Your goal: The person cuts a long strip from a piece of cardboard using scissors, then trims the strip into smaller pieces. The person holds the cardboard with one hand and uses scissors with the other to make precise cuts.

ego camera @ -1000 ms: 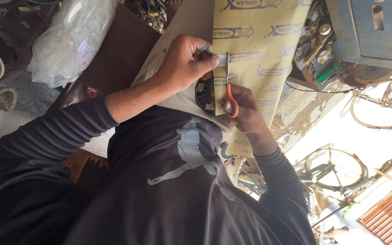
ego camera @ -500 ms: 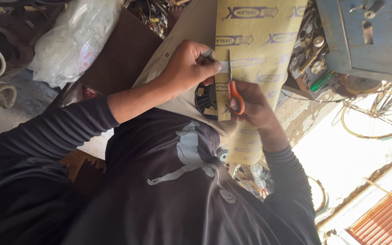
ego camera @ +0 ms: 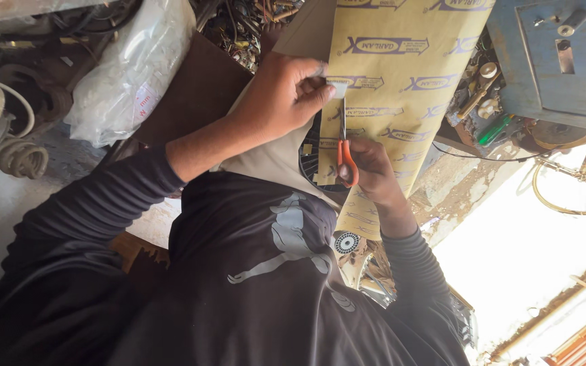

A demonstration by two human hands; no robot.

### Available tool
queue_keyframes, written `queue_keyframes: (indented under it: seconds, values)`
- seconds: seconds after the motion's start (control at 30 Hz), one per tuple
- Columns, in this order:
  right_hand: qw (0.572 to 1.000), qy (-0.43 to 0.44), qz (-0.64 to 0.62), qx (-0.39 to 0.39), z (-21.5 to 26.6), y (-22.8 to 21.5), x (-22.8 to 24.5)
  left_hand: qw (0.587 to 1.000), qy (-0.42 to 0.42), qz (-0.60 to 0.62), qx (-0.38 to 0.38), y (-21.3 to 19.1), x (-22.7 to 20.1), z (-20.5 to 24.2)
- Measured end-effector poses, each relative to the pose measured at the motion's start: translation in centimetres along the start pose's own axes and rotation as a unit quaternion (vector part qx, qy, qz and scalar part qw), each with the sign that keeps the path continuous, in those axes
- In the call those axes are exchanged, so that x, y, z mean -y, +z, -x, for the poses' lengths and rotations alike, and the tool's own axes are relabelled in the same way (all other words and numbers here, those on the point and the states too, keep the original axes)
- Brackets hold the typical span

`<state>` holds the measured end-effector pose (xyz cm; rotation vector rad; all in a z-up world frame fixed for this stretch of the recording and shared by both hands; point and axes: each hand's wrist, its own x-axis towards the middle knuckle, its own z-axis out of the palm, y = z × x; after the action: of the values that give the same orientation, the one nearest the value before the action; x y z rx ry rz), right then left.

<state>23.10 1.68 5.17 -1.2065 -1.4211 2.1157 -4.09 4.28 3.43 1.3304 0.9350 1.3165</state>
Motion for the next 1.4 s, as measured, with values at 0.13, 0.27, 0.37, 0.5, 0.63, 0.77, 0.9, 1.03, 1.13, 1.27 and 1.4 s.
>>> queue_keyframes:
  seconds: [0.13, 0.27, 0.37, 0.5, 0.63, 0.77, 0.9, 1.03, 1.13, 1.27, 1.4]
  values:
    - [1.000, -0.005, -0.018, 0.002, 0.2, 0.2, 0.0, 1.000, -0.011, 0.003, -0.007, 0.2, -0.5, 0.1]
    - [1.000, -0.013, -0.027, -0.001, 0.3, 0.2, 0.0, 1.000, -0.004, 0.024, -0.014, 0.4, -0.5, 0.2]
    - [0.999, -0.021, -0.030, 0.003, 0.3, 0.2, 0.0, 0.999, -0.009, 0.040, -0.013, 0.6, 0.0, 0.3]
    - [0.999, -0.031, -0.029, 0.013, 0.1, 0.1, -0.2, 0.994, -0.026, 0.102, -0.015, 0.9, 0.7, 0.4]
    - [0.999, -0.024, -0.046, -0.002, 0.4, 0.1, -0.6, 0.986, -0.092, 0.136, -0.007, 1.0, 1.3, 0.2]
    - [0.998, -0.032, -0.058, -0.015, 0.3, 0.3, -1.1, 0.980, -0.111, 0.163, -0.003, 0.9, 1.5, -0.2]
    - [0.996, -0.049, -0.080, -0.013, 0.5, 0.7, -1.5, 0.981, -0.117, 0.155, -0.001, 0.7, 1.5, -0.3]
    - [0.995, -0.041, -0.084, -0.021, 0.5, 1.0, -1.1, 0.981, -0.122, 0.151, 0.003, 0.7, 1.5, -0.2]
    - [0.993, -0.037, -0.105, -0.030, 0.2, 1.1, -0.5, 0.981, -0.111, 0.162, 0.009, 0.9, 1.2, -0.1]
    - [0.994, -0.035, -0.094, -0.032, 0.0, 1.0, 0.2, 0.979, -0.119, 0.167, 0.001, 0.9, 0.8, -0.6]
    - [0.995, -0.030, -0.093, -0.013, -0.1, 0.6, 0.3, 0.978, -0.134, 0.162, 0.008, 0.7, 0.7, -0.5]
